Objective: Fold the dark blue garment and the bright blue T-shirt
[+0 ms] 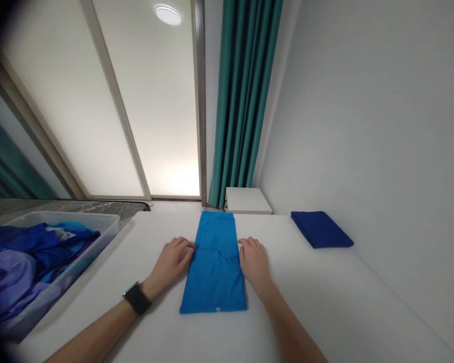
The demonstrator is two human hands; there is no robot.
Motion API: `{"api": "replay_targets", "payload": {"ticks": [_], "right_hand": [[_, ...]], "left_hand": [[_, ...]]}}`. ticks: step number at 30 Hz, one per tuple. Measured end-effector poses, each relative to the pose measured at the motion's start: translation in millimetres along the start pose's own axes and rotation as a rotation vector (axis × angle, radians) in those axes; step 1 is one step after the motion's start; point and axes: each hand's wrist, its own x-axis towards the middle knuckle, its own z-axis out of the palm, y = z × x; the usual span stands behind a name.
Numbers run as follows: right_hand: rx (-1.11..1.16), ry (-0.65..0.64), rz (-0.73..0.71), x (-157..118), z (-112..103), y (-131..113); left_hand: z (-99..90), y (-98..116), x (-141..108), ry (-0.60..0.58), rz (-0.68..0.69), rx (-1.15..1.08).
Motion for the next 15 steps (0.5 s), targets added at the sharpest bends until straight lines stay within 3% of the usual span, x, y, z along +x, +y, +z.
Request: {"api": "replay_targets", "payload": {"ticks": [3,7,10,15], "right_hand": [[-0.013,0.061,-0.063,-8.2,-8.5,-17.3],[-0.004,0.050,-0.200,-29.2,1.6,-44.4],[-0.031,-0.033,-0.242,-42.7,17.9,-54.1],[-0.020,-0.105,-0.238,-47.8,28.4,-52.8]], "left_hand": [[-1.4,20.3,-11.5,0.020,0.151,-0.016],[15.2,39.9,-30.1,-0.130,0.307,0.034],[30.4,39.7,-37.4,-0.209,0.328,0.062],[39.6,33.7,-39.1,-0.174,0.323,0.060]]}}
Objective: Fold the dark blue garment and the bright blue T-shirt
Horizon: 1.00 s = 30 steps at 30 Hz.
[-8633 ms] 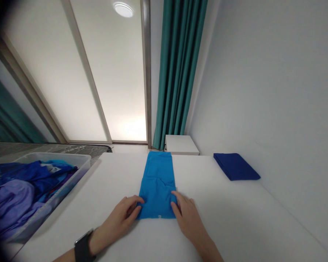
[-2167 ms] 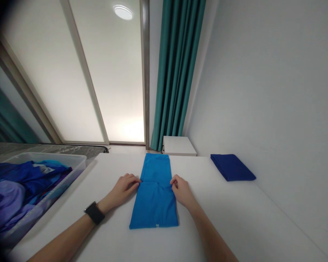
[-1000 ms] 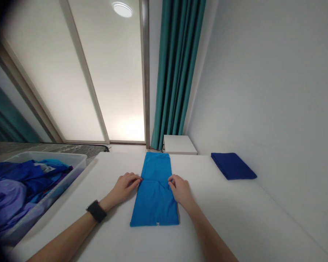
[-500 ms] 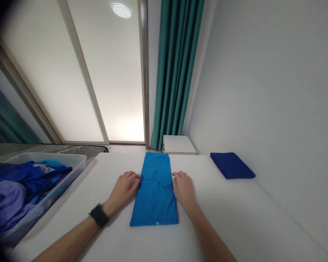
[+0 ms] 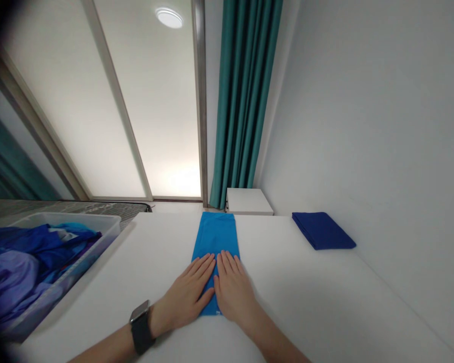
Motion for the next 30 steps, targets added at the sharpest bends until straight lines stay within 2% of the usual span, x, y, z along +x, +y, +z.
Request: {"api": "replay_targets", "payload": {"ticks": [17,30], "right_hand": [[-0.019,0.027,-0.046,-1.5,-0.8,4.1],[-0.065,-0.035,-0.029,-3.5,-8.5,0.4]], "left_hand": [[5.2,8.3,-1.1,0.002,-0.039,0.003],[1.0,17.4,-4.0,-0.030,-0.047,0.070]]}}
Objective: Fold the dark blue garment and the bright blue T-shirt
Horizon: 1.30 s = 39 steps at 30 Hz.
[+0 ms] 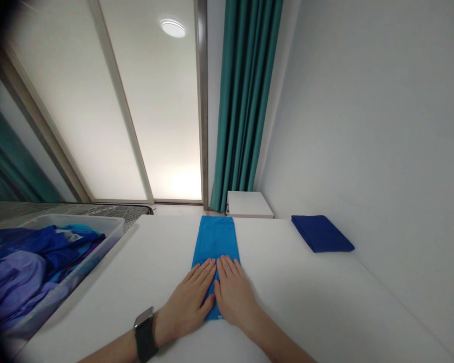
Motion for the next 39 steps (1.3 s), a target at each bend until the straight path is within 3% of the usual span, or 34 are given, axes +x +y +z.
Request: {"api": "replay_targets", "payload": {"ticks": [14,21,27,35,39], "right_hand": [[0.029,-0.075,0.034,-15.2,-9.6,-10.1],[0.065,-0.132,0.081,-20.7,-15.2,-2.8],[0.098,-0.186,0.116,-24.3,-18.2,5.0],[0.131,-0.211,0.141,-21.2,-19.5,3.4],[0.178,-0.167,0.139,-15.0,-23.5,10.9]], "left_hand": [[-1.3,8.4,-12.4,0.009,0.030,0.083],[-9.2,-11.6,-18.8,0.077,0.051,0.094],[-16.1,-27.5,-24.8,0.035,0.023,0.137],[-19.3,-8.0,-19.8,0.061,0.085,0.139],[-32.6,-9.0,-8.1,0.049,0.064,0.093]]}}
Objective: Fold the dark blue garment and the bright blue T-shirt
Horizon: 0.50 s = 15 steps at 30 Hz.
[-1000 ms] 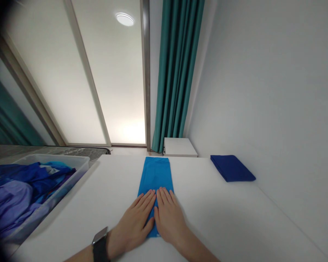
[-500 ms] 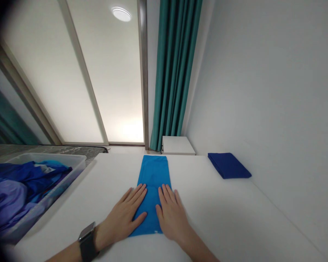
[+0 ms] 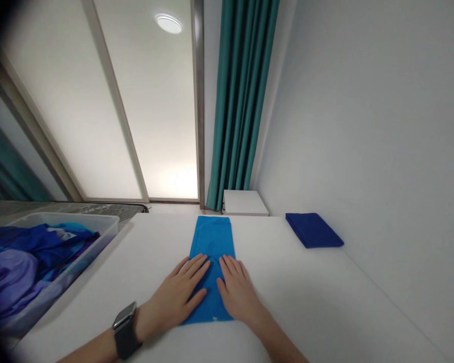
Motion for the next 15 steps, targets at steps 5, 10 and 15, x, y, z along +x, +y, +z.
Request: {"api": "replay_targets", "payload": {"ticks": [5,10,15], "right_hand": [[-0.058,0.137,0.014,14.4,-15.9,15.1],[-0.074,0.105,-0.007,28.5,-19.0,26.1],[0.004,0.130,-0.006,32.2,-8.2,30.1]], "left_hand": [[-15.4,-31.7,15.7,-0.057,-0.236,-0.053],[-8.6,-45.5,20.8,-0.077,-0.302,-0.196],[2.4,-45.9,21.6,-0.018,-0.363,-0.371]]}}
